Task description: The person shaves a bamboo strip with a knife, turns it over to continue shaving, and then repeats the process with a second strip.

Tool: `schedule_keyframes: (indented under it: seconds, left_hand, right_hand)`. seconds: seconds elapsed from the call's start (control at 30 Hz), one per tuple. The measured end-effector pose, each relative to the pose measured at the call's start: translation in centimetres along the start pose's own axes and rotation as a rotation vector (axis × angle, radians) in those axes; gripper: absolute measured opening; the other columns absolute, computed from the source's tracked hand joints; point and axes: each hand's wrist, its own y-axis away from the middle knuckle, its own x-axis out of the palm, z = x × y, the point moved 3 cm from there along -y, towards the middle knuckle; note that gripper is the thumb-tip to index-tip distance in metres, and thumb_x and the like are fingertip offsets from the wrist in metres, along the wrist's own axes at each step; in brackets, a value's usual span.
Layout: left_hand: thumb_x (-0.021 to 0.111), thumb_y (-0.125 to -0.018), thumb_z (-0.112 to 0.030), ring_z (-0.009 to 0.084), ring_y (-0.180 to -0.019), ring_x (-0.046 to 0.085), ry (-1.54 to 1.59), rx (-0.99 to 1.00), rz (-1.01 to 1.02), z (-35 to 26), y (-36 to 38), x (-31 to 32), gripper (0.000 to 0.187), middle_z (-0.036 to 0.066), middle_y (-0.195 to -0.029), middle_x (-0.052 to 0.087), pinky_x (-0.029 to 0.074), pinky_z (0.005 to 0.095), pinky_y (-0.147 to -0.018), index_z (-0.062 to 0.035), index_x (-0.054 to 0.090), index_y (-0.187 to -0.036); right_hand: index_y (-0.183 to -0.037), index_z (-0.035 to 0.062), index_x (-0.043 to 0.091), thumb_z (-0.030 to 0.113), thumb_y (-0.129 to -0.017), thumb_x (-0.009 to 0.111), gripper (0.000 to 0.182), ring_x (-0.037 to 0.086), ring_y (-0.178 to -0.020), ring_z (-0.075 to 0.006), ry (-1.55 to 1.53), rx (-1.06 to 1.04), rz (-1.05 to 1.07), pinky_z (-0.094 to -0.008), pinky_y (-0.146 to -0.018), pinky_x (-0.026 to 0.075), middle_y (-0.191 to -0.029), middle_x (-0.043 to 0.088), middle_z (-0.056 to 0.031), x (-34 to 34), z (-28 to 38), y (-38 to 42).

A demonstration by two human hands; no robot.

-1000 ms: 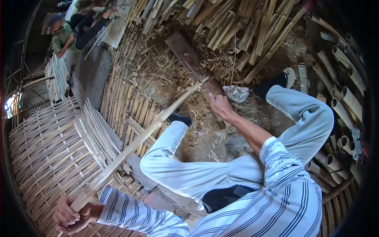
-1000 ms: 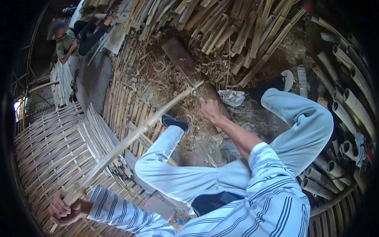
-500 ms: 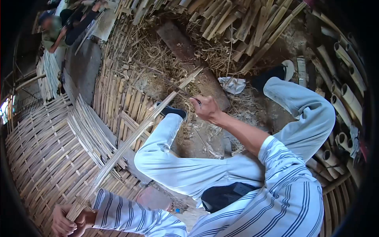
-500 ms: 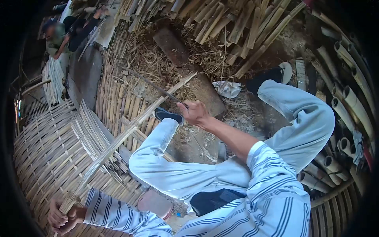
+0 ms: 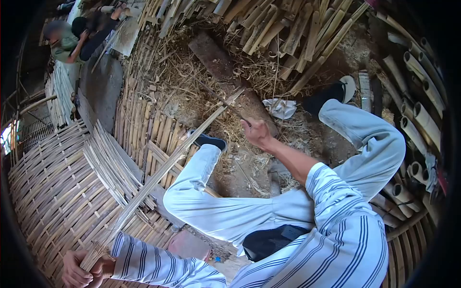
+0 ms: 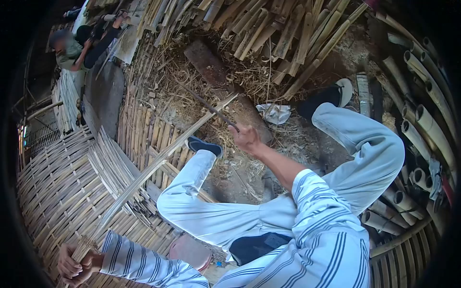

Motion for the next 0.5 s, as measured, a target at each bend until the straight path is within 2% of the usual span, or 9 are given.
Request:
schedule_keyframes:
  seconds: [0.03, 0.07, 0.17, 0.2, 0.3, 0.37, 0.4, 0.5]
  left_hand:
    - [0.064, -0.065, -0.005, 0.0039, -0.032, 0.038, -0.017, 0.022, -0.029, 0.0, 0.1, -0.1, 0.022, -0.004, -0.041, 0.044, 0.034, 0.0166, -0.032, -0.0105, 0.048, -0.051]
    - [0.064, -0.066, -0.005, 0.0039, -0.032, 0.038, -0.031, 0.056, -0.052, 0.0, 0.2, -0.2, 0.022, -0.004, -0.04, 0.044, 0.034, 0.0167, -0.032, -0.0103, 0.049, -0.051]
    - [0.063, -0.067, -0.005, 0.0038, -0.032, 0.039, -0.027, 0.021, -0.011, 0.0, 0.3, 0.3, 0.021, -0.004, -0.04, 0.044, 0.034, 0.0163, -0.033, -0.0105, 0.049, -0.052]
    - [0.062, -0.068, -0.004, 0.0037, -0.032, 0.038, 0.028, 0.014, 0.002, 0.8, 0.3, 1.3, 0.023, -0.005, -0.04, 0.043, 0.034, 0.0159, -0.033, -0.0114, 0.048, -0.052]
    - [0.062, -0.069, -0.004, 0.0037, -0.032, 0.038, -0.068, 0.039, 0.021, 0.7, -0.1, 1.1, 0.025, -0.005, -0.041, 0.041, 0.034, 0.0154, -0.034, -0.012, 0.045, -0.052]
    - [0.061, -0.072, -0.006, 0.003, -0.032, 0.037, -0.069, 0.055, 0.02, 0.6, 0.1, 0.7, 0.024, -0.006, -0.041, 0.041, 0.033, 0.015, -0.033, -0.0123, 0.045, -0.055]
    - [0.062, -0.073, -0.008, 0.0025, -0.032, 0.037, -0.04, 0.065, 0.018, 1.0, 0.2, 0.9, 0.022, -0.006, -0.042, 0.041, 0.032, 0.0149, -0.033, -0.0121, 0.046, -0.057]
    - [0.061, -0.073, -0.008, 0.0025, -0.031, 0.036, -0.043, 0.095, -0.061, 1.3, 0.6, 1.1, 0.019, -0.007, -0.042, 0.042, 0.032, 0.015, -0.032, -0.0117, 0.048, -0.059]
  right_hand:
    - [-0.087, -0.0006, 0.065, 0.037, -0.093, 0.047, 0.042, 0.064, -0.072, -0.0392, 0.019, -0.049, -0.038, -0.0444, -0.063, 0.049, -0.074, 0.062, -0.0263, 0.2, 0.1, 0.2]
    - [-0.091, 0.0005, 0.066, 0.039, -0.092, 0.046, 0.044, 0.063, -0.074, -0.0409, 0.034, 0.092, -0.014, -0.0461, -0.064, 0.049, -0.081, 0.063, -0.0261, -0.4, -0.8, 0.1]
    - [-0.095, 0.0033, 0.067, 0.041, -0.092, 0.045, 0.044, 0.062, -0.075, -0.0418, 0.325, 0.34, -0.128, -0.0478, -0.066, 0.048, -0.083, 0.063, -0.0252, 0.7, -8.9, -0.7]
    - [-0.095, 0.0039, 0.067, 0.042, -0.092, 0.044, 0.044, 0.062, -0.075, -0.0417, 0.3, 0.329, -0.106, -0.0482, -0.066, 0.048, -0.082, 0.063, -0.0253, 0.4, -9.1, -0.8]
    - [-0.094, 0.0052, 0.067, 0.045, -0.092, 0.04, 0.048, 0.063, -0.078, -0.0416, 0.19, 0.292, -0.011, -0.0484, -0.07, 0.048, -0.08, 0.063, -0.0253, -0.2, -7.9, 0.6]
    - [-0.096, 0.0054, 0.066, 0.051, -0.093, 0.035, 0.055, 0.062, -0.084, -0.0418, 0.054, 0.244, 0.028, -0.0472, -0.076, 0.049, -0.083, 0.064, -0.0247, -1.2, -2.5, 0.8]
    - [-0.092, 0.0048, 0.065, 0.05, -0.093, 0.037, 0.053, 0.063, -0.081, -0.0422, -0.009, 0.158, 0.048, -0.0478, -0.073, 0.049, -0.077, 0.063, -0.025, -1.8, 0.3, 1.5]
    - [-0.087, 0.0045, 0.064, 0.049, -0.092, 0.039, 0.052, 0.063, -0.08, -0.0413, -0.063, -0.081, 0.004, -0.0478, -0.071, 0.049, -0.077, 0.064, -0.0244, -0.1, 1.8, 2.5]
